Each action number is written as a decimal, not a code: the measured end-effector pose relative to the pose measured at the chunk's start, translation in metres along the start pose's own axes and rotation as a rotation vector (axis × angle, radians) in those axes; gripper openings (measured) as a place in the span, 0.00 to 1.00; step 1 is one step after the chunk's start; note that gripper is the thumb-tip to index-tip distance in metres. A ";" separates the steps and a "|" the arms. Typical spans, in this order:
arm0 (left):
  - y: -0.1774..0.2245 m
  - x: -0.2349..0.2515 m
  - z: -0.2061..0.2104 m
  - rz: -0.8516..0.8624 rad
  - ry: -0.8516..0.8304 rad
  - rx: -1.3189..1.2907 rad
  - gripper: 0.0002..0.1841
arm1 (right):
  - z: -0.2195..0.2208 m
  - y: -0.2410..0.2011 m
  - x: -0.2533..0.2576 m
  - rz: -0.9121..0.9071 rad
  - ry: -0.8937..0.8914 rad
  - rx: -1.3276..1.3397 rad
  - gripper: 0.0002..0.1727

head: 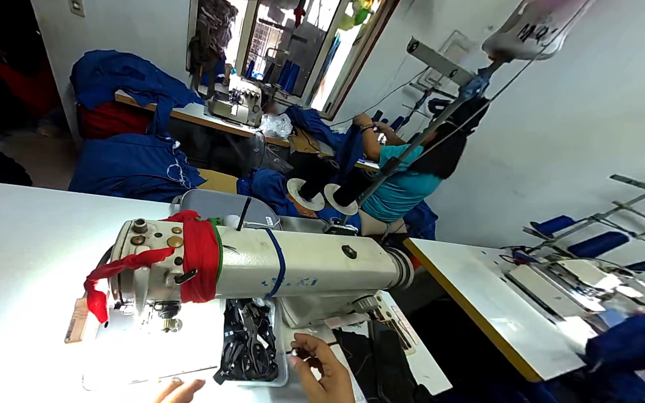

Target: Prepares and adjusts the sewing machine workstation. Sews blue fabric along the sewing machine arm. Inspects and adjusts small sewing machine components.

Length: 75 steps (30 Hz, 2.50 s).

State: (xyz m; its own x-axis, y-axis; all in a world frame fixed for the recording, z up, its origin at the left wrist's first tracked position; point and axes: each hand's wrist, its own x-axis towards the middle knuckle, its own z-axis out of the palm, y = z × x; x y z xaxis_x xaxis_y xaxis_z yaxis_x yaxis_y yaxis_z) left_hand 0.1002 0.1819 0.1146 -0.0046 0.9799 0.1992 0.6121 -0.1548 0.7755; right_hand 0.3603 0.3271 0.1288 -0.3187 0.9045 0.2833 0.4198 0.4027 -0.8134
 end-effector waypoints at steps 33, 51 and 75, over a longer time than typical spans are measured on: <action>-0.009 0.058 0.021 0.263 -0.071 0.247 0.16 | 0.031 -0.012 0.046 -0.444 -0.545 -0.449 0.18; -0.007 0.054 0.022 0.260 -0.108 0.334 0.17 | 0.022 0.010 0.068 -0.406 -0.467 -0.192 0.21; -0.029 0.088 0.048 0.373 -0.049 0.289 0.30 | 0.020 0.013 0.011 -0.001 -0.176 -0.126 0.12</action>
State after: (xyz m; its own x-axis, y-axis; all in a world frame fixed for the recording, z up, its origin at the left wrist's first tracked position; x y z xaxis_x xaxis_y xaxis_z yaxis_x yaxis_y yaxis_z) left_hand 0.1199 0.2782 0.0804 0.2910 0.8698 0.3984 0.7598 -0.4632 0.4563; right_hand 0.3455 0.3398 0.1109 -0.4580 0.8701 0.1820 0.5190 0.4279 -0.7400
